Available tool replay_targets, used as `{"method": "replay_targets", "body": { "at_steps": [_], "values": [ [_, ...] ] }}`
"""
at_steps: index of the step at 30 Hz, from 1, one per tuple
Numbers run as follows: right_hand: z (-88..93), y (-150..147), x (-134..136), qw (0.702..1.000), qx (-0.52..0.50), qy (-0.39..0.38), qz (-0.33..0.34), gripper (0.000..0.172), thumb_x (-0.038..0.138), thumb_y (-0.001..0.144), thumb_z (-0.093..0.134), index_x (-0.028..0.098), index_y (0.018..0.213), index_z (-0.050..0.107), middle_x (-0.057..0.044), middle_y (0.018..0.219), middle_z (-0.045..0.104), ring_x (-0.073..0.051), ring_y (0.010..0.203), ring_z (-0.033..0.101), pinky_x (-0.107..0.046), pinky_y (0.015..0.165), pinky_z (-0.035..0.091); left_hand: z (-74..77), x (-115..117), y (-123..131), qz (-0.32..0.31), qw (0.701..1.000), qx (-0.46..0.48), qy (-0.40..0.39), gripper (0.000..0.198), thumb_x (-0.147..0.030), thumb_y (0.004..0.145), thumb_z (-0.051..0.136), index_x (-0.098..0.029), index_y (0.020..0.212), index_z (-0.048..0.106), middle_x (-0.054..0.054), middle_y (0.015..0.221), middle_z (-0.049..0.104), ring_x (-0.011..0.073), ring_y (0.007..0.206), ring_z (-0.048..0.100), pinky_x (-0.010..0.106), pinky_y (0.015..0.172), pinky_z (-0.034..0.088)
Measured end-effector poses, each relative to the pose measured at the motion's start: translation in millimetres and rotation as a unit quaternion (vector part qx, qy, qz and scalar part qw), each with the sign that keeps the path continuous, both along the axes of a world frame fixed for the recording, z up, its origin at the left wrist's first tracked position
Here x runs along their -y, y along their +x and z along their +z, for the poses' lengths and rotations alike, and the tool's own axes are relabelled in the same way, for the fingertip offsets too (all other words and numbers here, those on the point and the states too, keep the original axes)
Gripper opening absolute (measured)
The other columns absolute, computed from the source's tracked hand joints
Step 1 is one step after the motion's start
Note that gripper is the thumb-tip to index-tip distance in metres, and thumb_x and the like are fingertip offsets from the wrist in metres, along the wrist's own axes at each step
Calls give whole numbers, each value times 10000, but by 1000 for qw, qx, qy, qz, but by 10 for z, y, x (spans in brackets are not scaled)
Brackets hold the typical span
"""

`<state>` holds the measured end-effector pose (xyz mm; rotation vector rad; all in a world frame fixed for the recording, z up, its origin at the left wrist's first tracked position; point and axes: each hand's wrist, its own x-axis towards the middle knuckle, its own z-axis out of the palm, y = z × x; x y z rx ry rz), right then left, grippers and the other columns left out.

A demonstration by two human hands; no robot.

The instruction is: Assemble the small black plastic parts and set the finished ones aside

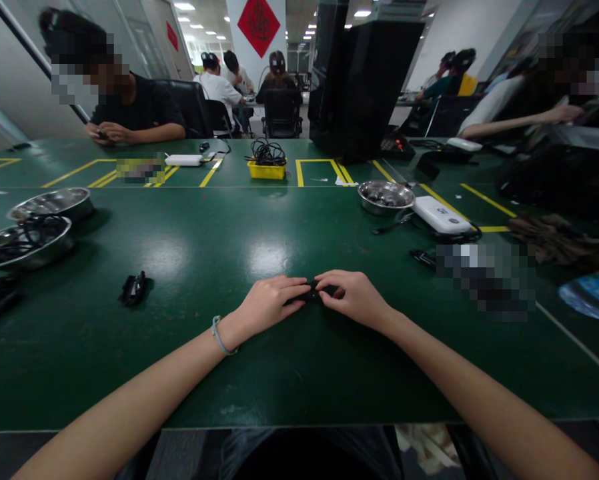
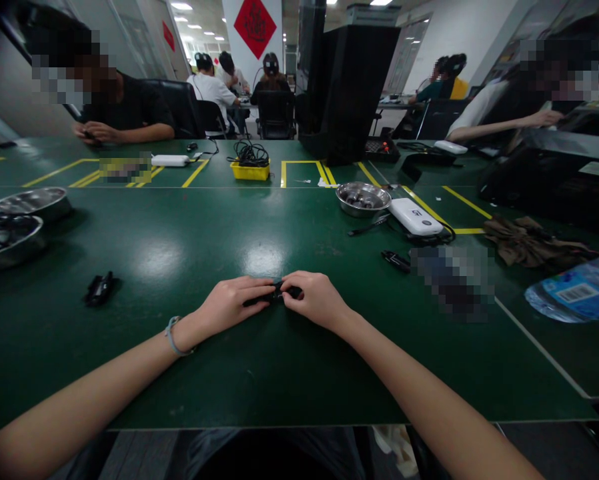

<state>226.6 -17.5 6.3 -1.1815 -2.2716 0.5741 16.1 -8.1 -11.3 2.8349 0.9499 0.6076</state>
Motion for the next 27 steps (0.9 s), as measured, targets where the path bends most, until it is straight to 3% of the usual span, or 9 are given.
{"method": "replay_targets", "body": {
  "at_steps": [7,16,21,27],
  "values": [
    [-51,-16,-3,999,20,20,-21,134,265,744,568,192,806,660,-45,987,633,-150,794,609,-268,671,514,-34,-20,31,-16,1000,6,19,273,-251,855,462,-194,1105,556,65,1153,567,177,952,579,303,787,491],
    [-42,86,-2,996,47,56,-59,120,195,753,550,185,710,662,-50,950,655,-171,862,606,-304,747,495,-36,-66,246,-30,998,-8,47,270,-237,863,443,-167,1102,548,78,1148,565,183,966,575,308,814,483],
    [-78,419,25,994,43,55,-86,131,215,765,527,186,738,652,-51,958,652,-178,860,609,-288,674,509,-57,-124,599,-52,997,-9,54,275,-232,864,440,-169,1117,527,71,1150,559,183,952,568,302,785,483],
    [-135,935,79,983,38,44,-173,150,272,772,510,183,812,625,-55,972,642,-129,590,597,-267,558,503,-66,-161,1216,-54,997,5,58,287,-199,856,440,-174,1135,503,69,1130,548,178,897,549,305,764,466]
  ]
}}
